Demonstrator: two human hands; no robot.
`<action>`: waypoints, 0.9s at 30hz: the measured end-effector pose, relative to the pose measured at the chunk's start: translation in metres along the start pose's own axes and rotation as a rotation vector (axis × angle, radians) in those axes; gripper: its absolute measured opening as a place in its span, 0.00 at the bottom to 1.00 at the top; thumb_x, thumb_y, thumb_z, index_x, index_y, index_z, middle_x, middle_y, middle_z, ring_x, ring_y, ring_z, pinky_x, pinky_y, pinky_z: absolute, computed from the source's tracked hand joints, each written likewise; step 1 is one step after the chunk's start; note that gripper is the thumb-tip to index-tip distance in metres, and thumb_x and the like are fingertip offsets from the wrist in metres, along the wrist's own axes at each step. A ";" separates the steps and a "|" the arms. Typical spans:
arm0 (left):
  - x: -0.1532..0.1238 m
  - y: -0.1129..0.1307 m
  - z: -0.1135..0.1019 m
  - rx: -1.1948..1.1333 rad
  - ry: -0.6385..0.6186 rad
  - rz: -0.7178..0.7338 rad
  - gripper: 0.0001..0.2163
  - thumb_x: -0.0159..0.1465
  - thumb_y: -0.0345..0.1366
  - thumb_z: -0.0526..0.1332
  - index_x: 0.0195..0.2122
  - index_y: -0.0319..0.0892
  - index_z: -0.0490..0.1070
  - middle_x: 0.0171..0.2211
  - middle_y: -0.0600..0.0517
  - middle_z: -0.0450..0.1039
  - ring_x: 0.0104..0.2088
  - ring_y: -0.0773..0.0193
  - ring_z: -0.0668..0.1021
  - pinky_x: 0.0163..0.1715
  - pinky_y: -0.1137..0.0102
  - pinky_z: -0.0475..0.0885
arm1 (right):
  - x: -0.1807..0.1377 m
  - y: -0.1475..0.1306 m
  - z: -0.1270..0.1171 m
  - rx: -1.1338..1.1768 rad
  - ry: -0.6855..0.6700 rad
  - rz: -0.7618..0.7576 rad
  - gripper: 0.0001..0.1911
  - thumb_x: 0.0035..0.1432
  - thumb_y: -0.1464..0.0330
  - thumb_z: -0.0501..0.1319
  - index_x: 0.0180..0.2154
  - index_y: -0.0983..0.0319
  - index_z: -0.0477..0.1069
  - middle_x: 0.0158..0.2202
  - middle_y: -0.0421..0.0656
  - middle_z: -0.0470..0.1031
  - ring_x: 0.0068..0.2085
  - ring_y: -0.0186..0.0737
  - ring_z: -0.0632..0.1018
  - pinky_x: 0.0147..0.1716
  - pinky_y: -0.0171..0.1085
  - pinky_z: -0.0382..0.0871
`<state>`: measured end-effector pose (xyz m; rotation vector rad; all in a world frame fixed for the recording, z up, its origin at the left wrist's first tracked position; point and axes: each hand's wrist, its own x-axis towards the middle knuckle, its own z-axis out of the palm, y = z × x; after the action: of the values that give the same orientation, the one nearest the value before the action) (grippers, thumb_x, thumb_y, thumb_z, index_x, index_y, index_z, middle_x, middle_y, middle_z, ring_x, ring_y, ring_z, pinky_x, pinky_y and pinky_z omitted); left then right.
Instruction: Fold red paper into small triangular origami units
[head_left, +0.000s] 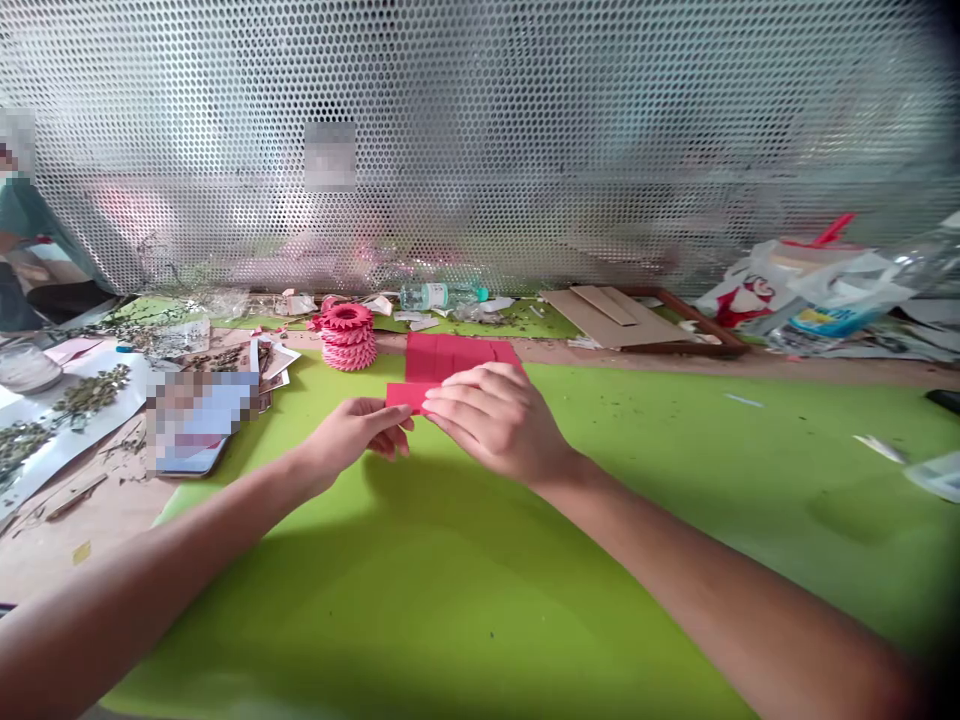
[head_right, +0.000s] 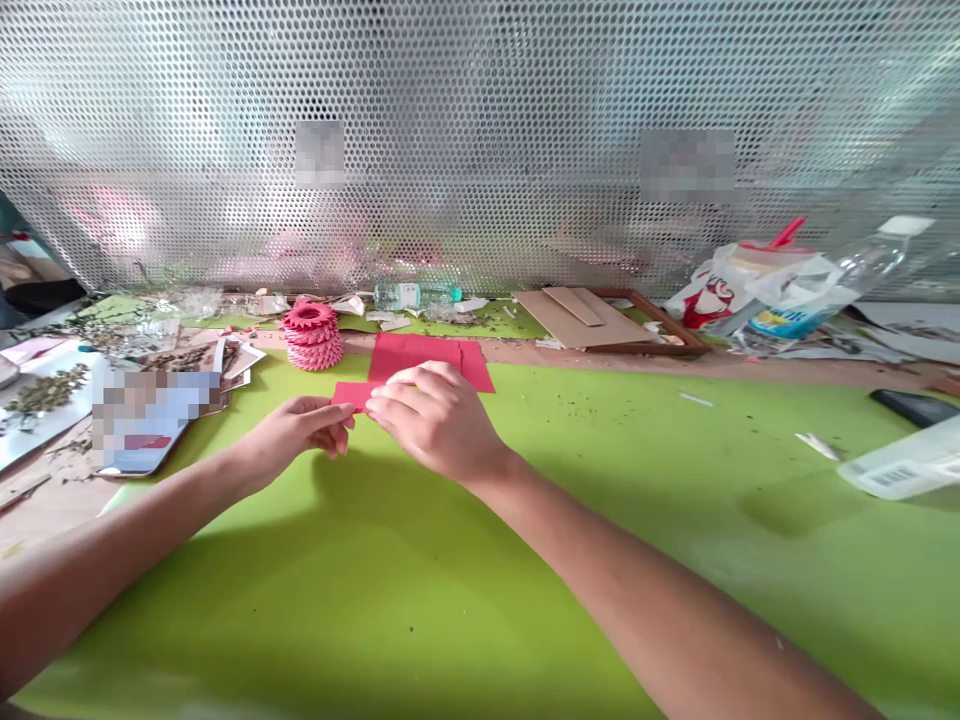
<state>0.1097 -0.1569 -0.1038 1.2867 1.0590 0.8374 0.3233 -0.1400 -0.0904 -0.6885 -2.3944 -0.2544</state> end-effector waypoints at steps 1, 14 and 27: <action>0.000 0.000 -0.001 0.018 -0.018 -0.024 0.20 0.57 0.54 0.64 0.27 0.38 0.72 0.22 0.49 0.76 0.23 0.65 0.76 0.27 0.70 0.71 | 0.000 0.000 -0.001 -0.001 0.002 -0.003 0.09 0.65 0.69 0.59 0.42 0.57 0.78 0.41 0.42 0.83 0.45 0.45 0.79 0.48 0.47 0.65; 0.002 -0.004 -0.010 1.155 0.241 0.880 0.09 0.66 0.37 0.56 0.42 0.41 0.75 0.37 0.48 0.80 0.38 0.57 0.78 0.43 0.63 0.69 | -0.003 -0.007 0.020 0.163 0.115 0.090 0.07 0.63 0.69 0.61 0.31 0.61 0.76 0.28 0.42 0.81 0.30 0.39 0.78 0.38 0.42 0.65; 0.010 -0.001 -0.019 1.410 0.413 1.014 0.12 0.68 0.33 0.54 0.36 0.43 0.78 0.30 0.50 0.81 0.32 0.60 0.80 0.42 0.64 0.69 | -0.001 0.002 0.020 0.202 0.215 0.139 0.06 0.61 0.69 0.64 0.31 0.61 0.77 0.28 0.42 0.81 0.30 0.40 0.78 0.36 0.41 0.67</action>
<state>0.0945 -0.1414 -0.1054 3.0995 1.3478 1.1258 0.3147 -0.1322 -0.1063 -0.6920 -2.1220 -0.0256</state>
